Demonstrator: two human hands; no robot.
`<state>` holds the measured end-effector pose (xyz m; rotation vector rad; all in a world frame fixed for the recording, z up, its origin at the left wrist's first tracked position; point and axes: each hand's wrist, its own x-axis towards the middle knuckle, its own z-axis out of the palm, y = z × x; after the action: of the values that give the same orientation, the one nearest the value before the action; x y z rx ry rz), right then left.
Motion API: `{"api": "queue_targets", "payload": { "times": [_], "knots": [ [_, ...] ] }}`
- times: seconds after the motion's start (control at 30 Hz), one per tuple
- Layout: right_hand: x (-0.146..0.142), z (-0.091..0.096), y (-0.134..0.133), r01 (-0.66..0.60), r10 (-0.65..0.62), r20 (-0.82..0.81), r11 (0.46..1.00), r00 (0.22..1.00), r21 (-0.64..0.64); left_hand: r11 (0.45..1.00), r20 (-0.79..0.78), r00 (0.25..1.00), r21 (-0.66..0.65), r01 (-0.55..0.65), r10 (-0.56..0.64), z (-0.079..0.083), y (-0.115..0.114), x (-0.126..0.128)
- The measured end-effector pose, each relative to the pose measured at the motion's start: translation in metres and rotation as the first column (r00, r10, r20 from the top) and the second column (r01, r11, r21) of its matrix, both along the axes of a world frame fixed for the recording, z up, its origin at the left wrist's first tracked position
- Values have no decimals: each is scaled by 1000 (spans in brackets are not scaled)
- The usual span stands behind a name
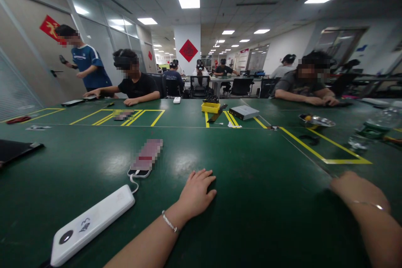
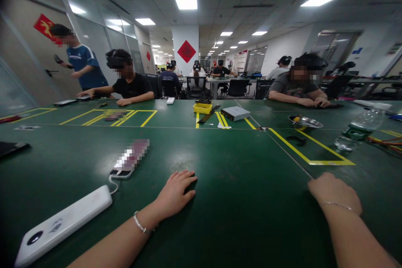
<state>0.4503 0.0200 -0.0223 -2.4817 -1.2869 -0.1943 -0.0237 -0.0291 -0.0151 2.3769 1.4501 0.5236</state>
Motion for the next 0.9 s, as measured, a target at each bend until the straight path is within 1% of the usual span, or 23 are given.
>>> {"api": "queue_targets", "payload": {
  "times": [0.07, 0.1, 0.2, 0.27, 0.33, 0.37, 0.4, 0.43, 0.47, 0.53, 0.57, 0.63, 0.67, 0.7, 0.73, 0.8, 0.9],
  "knots": [
    [-35, 15, 1, -85, 73, -79, 983, 994, -160, 1000, -1, 1000, -3, -1, 1, 1, 0, 0],
    [-54, 21, 1, -155, 136, -108, 968, 985, -199, 1000, -1, 1000, -2, -2, 2, 1, 0, 0],
    [-122, 28, -3, -391, 357, -192, 901, 914, -188, 1000, 20, 1000, 28, -5, 5, 5, -5, 5],
    [-176, 27, -13, -539, 488, -294, 833, 822, -125, 998, 49, 999, 55, -13, 10, 7, -11, 12],
    [-231, 27, -29, -679, 622, -395, 734, 677, -9, 999, 50, 999, 44, -23, 20, 8, -17, 19],
    [-257, 26, -37, -728, 672, -430, 684, 604, 46, 999, 48, 998, 38, -35, 33, 8, -20, 22],
    [-279, 26, -46, -759, 705, -455, 644, 543, 92, 999, 47, 998, 33, -35, 34, 7, -22, 24],
    [-298, 26, -53, -774, 725, -475, 619, 498, 134, 999, 53, 998, 25, -25, 23, 6, -24, 25],
    [-311, 25, -59, -775, 728, -504, 610, 465, 166, 1000, 62, 998, 19, -15, 13, 5, -24, 26],
    [-323, 23, -65, -758, 682, -620, 619, 389, 204, 1000, 93, 996, 12, 3, -4, 4, -23, 25],
    [-322, 21, -65, -752, 640, -697, 621, 322, 222, 1000, 116, 993, 12, 6, -7, 3, -22, 25],
    [-315, 19, -61, -749, 548, -827, 599, 124, 285, 1000, 174, 985, 13, -11, 9, 3, -20, 24],
    [-310, 19, -59, -741, 515, -857, 585, 25, 330, 1000, 206, 978, 11, -24, 21, 4, -19, 24],
    [-305, 19, -56, -725, 498, -866, 577, -52, 375, 999, 238, 971, 5, -34, 32, 4, -19, 24],
    [-301, 19, -54, -704, 487, -867, 579, -105, 410, 999, 271, 962, -5, -43, 42, 5, -18, 24],
    [-298, 18, -52, -664, 456, -875, 606, -161, 438, 999, 340, 939, -40, -35, 46, 6, -17, 23],
    [-299, 15, -50, -609, 399, -891, 658, -216, 442, 995, 464, 885, -100, 14, 35, 7, -16, 22]
  ]
}}
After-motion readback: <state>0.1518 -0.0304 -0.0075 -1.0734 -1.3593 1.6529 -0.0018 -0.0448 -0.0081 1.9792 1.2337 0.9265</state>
